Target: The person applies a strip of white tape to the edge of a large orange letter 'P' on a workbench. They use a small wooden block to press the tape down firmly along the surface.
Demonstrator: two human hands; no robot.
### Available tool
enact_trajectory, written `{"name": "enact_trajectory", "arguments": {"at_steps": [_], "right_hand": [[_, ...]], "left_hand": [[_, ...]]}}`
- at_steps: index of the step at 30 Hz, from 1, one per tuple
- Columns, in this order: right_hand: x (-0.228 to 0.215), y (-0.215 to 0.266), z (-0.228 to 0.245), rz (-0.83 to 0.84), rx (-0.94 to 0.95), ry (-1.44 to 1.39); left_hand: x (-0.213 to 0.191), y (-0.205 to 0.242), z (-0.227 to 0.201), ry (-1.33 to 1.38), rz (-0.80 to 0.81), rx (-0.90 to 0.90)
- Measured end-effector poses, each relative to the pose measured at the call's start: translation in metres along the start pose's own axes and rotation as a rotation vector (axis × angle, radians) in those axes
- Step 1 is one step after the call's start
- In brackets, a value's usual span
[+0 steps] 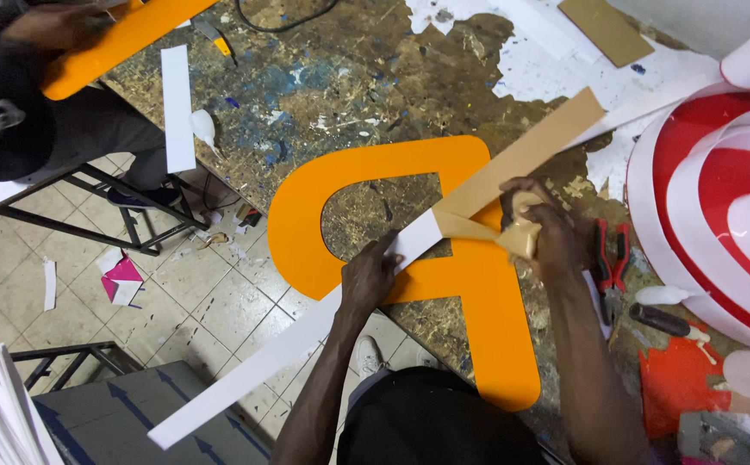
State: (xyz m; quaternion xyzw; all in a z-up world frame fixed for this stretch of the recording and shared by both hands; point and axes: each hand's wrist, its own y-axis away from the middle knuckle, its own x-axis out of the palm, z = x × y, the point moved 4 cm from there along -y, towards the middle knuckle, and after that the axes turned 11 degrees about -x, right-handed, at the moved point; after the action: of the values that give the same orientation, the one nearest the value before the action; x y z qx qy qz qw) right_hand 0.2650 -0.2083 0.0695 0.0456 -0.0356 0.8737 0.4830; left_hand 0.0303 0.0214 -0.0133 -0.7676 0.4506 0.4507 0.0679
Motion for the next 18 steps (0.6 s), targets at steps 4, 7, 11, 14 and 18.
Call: {"name": "enact_trajectory", "arguments": {"at_steps": [4, 7, 11, 14, 18], "right_hand": [[0.036, 0.020, 0.023, 0.205, 0.039, 0.200], [0.047, 0.024, -0.008, 0.287, -0.044, 0.519], [0.055, 0.015, -0.062, 0.438, 0.020, 0.762], [0.054, 0.018, -0.086, 0.424, -0.134, 0.801], [0.076, 0.030, -0.071, 0.371, -0.271, 0.709]], "left_hand": [[-0.001, 0.005, 0.000, 0.009, 0.004, -0.008], [0.002, 0.008, 0.004, 0.001, -0.008, -0.024], [0.008, 0.008, 0.013, 0.003, -0.026, -0.043], [0.011, 0.009, 0.011, 0.015, -0.055, -0.031], [-0.001, 0.004, -0.028, 0.056, -0.096, 0.044]]}}
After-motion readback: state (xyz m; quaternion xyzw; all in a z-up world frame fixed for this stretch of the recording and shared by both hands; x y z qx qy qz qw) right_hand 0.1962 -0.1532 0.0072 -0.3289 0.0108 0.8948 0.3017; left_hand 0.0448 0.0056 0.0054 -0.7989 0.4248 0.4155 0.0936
